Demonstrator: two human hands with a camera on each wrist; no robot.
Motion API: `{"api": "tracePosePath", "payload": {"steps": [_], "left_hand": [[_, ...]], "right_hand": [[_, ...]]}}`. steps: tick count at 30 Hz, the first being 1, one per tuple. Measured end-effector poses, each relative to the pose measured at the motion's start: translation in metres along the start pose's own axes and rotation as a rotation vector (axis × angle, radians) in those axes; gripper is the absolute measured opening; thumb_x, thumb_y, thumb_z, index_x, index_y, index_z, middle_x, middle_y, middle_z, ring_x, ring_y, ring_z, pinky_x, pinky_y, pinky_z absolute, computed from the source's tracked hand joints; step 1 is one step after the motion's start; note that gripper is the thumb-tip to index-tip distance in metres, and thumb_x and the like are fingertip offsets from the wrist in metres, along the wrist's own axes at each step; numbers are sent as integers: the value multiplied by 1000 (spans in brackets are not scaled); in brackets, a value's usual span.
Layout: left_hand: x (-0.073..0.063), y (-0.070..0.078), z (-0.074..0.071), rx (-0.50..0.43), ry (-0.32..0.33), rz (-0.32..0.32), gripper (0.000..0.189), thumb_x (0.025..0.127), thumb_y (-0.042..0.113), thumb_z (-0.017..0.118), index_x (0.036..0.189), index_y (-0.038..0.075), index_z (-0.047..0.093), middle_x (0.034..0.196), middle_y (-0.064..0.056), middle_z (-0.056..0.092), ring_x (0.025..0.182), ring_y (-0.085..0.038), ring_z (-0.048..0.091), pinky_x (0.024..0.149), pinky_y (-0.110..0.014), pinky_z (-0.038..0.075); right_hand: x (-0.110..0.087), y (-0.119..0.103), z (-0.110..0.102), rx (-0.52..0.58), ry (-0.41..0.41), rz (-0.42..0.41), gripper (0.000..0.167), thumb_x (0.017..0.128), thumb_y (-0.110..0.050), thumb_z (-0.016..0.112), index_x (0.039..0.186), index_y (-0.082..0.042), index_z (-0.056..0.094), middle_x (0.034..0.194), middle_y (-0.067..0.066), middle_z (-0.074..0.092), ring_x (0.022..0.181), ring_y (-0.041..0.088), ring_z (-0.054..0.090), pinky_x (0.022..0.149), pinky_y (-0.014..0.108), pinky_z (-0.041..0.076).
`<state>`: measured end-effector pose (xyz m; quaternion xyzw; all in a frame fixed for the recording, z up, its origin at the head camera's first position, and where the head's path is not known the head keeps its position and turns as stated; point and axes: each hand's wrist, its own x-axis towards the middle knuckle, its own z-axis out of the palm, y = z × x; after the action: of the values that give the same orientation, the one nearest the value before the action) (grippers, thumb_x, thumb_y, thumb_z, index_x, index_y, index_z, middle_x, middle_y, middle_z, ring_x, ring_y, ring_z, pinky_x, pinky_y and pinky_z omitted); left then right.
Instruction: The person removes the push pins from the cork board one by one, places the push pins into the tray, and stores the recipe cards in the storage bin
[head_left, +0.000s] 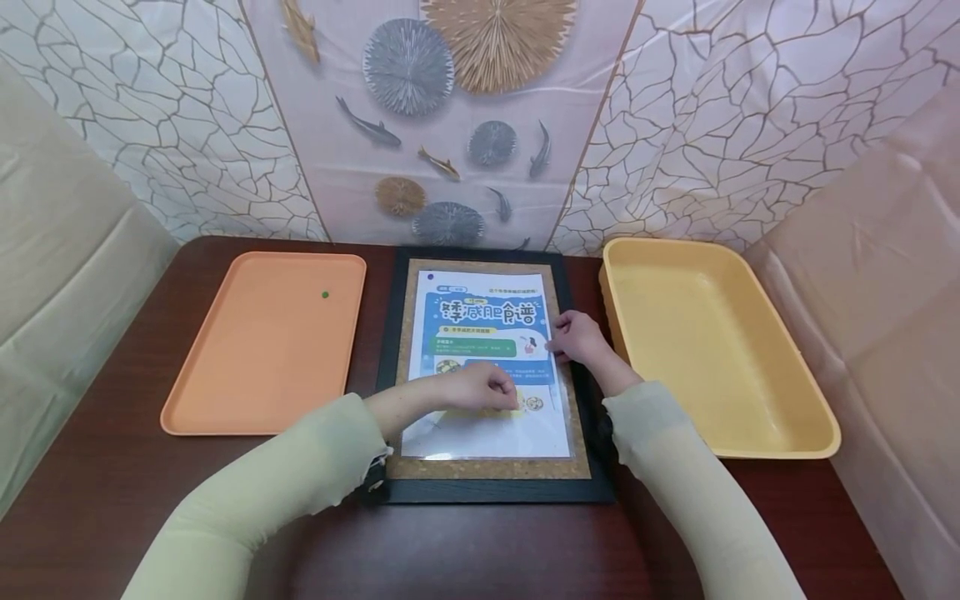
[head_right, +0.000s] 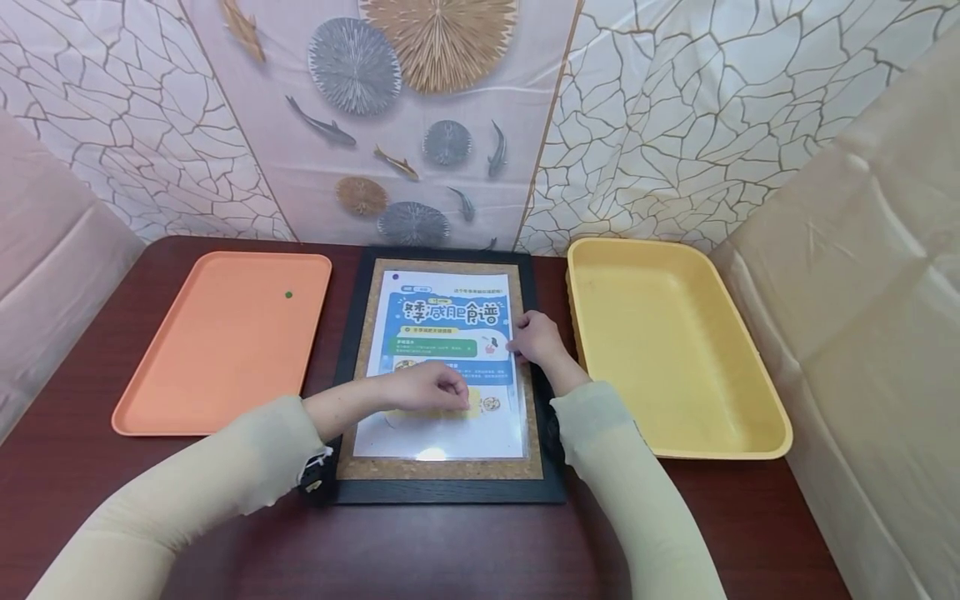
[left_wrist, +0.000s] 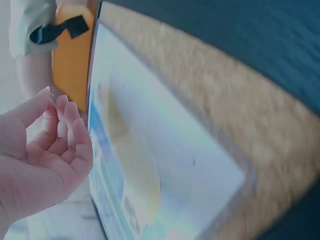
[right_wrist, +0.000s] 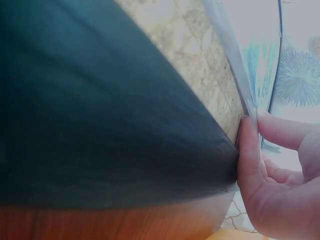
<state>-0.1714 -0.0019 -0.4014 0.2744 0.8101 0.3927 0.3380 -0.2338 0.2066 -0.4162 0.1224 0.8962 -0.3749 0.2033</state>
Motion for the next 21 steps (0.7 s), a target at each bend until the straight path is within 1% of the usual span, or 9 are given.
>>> {"api": "tracePosePath", "payload": {"steps": [4,8,10,13,16,18,21], "left_hand": [[-9,-5,-14,-10,47,-33,20,92,22,58,96,5,68,88,-8,66,74,-12,55,66,-20,42],[-19,-11,-27,-38,99,-66,21,92,23,58,101,6,67,98,-8,66,87,-13,59,77,-25,47],[-23,-15,-34,-54,124,-81,21,92,22,58,102,5,67,99,-9,65,88,-14,58,78,-26,46],[-30,-23,-44,-60,154,-92,24,93,22,57,102,2,66,96,-12,64,85,-15,55,75,-26,44],[-38,-31,-54,-61,202,-128,25,93,24,57,102,2,66,96,-12,63,86,-17,54,74,-27,42],[-44,-37,-60,-53,239,-154,26,93,25,57,104,3,65,100,-12,63,90,-19,55,77,-28,44],[-53,-49,-70,-43,305,-213,27,92,27,59,107,5,66,108,-11,63,94,-21,57,83,-31,48]], "right_hand": [[0,0,1,3,4,4,47,90,-10,61,131,-1,43,111,19,53,91,27,63,82,31,53],[-1,-1,1,6,5,3,47,90,-10,61,132,-1,42,112,19,53,93,27,64,83,32,53],[-1,-1,1,7,3,3,47,90,-10,61,132,-1,42,112,20,53,93,28,64,83,32,53],[-1,0,1,10,2,5,46,90,-10,60,132,-1,42,113,20,53,93,27,63,83,32,53],[0,0,1,10,1,7,46,91,-10,60,132,-1,42,113,19,53,92,27,63,82,31,53],[-1,0,1,12,1,6,46,91,-10,60,132,-1,42,113,19,53,92,27,63,82,31,53],[-1,0,1,14,0,2,47,91,-10,60,133,-1,42,112,20,53,92,27,63,82,31,53]]}}
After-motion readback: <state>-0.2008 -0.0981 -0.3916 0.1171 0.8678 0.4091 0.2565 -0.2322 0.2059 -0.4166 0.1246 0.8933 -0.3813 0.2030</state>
